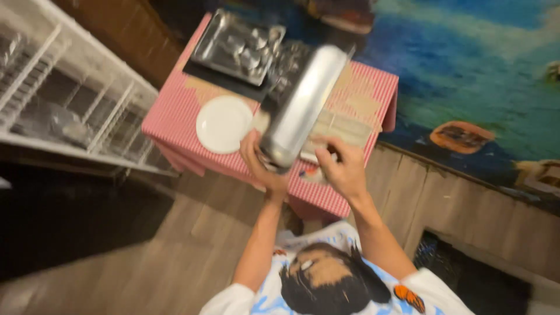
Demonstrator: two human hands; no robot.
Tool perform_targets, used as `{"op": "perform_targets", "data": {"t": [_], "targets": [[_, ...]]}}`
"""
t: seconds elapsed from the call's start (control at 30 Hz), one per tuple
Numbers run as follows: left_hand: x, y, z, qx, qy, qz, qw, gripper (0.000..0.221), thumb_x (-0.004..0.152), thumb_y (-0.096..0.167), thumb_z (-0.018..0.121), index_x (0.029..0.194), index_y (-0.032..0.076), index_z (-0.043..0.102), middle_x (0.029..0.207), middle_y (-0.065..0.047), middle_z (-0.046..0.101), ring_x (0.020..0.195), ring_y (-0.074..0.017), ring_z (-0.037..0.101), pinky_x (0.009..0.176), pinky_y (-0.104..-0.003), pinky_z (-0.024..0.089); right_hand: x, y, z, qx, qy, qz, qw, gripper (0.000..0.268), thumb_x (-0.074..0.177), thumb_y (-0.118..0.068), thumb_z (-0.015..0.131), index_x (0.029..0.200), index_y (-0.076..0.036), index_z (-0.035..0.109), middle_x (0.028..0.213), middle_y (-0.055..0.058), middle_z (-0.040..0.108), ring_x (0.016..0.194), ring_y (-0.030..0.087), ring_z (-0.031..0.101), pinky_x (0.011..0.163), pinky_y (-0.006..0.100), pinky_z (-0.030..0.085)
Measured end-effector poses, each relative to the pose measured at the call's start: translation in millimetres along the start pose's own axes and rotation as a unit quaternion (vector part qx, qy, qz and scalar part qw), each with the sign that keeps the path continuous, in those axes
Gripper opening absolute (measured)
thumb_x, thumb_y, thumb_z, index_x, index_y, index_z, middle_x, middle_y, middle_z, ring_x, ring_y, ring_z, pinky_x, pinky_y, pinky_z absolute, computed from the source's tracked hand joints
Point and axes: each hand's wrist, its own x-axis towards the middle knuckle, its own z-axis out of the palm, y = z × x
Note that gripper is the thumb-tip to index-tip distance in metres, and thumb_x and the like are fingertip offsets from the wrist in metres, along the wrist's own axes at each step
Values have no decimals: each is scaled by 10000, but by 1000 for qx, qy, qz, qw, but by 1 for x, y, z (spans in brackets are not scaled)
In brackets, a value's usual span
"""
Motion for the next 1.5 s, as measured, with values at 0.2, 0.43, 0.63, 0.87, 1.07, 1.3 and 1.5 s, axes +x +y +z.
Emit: {"op": "perform_targets", "data": {"t": [0.2,0.43,0.63,0.87,1.07,1.3,1.5], "targets": [[-16,-27,-13,79,104,-36,991,419,1017,108,536,1405,-47,523,1376,-206,597,1299,-352,585,1162,-449,444,5,37,27,75,-21,6,997,246,1014,-215,605,1091,-29,746,777,21,674,687,69,606,593,244,466],[-49,-55,-32,46,146,-101,983,438,953,13,473,1373,-85,545,1334,-202,640,1255,-310,612,1134,-390,439,36,93,14,228,71,64,969,369,1128,-359,522,1035,-38,677,804,24,616,756,89,569,711,246,457],[-84,-94,-48,1,220,-187,958,471,905,-15,487,1366,-109,525,1257,-178,653,1132,-247,645,1038,-323,466,62,57,-3,571,80,157,802,403,1014,-426,491,1195,-85,608,1093,40,661,1016,161,616,915,317,508],[-78,-118,-74,23,177,-183,967,481,879,11,499,1342,-102,569,1220,-154,668,1071,-226,660,964,-305,505,74,69,35,374,56,35,925,400,1027,-38,598,1391,-107,446,1254,47,561,1160,165,564,1047,360,474],[-54,-152,-98,66,53,-108,991,505,842,52,509,1321,-70,615,1282,-171,674,1212,-289,639,1103,-391,476,89,50,100,51,56,-85,993,297,963,30,560,1237,-76,609,1171,96,610,1068,241,602,962,379,498],[-13,-146,-129,17,-75,-171,982,422,967,165,618,1341,-25,579,1298,-159,659,1222,-276,644,1064,-397,511,48,-17,181,-127,-120,-225,959,255,871,-119,632,1117,-57,660,1203,138,679,1200,347,612,1123,504,416],[-14,-169,-151,-1,-77,-152,985,391,1001,264,632,1310,25,631,1278,-152,703,1190,-255,689,1038,-370,545,45,-5,207,-183,-135,-311,923,306,810,-167,665,1093,-55,694,1138,158,693,1131,356,617,1027,492,424]]}}
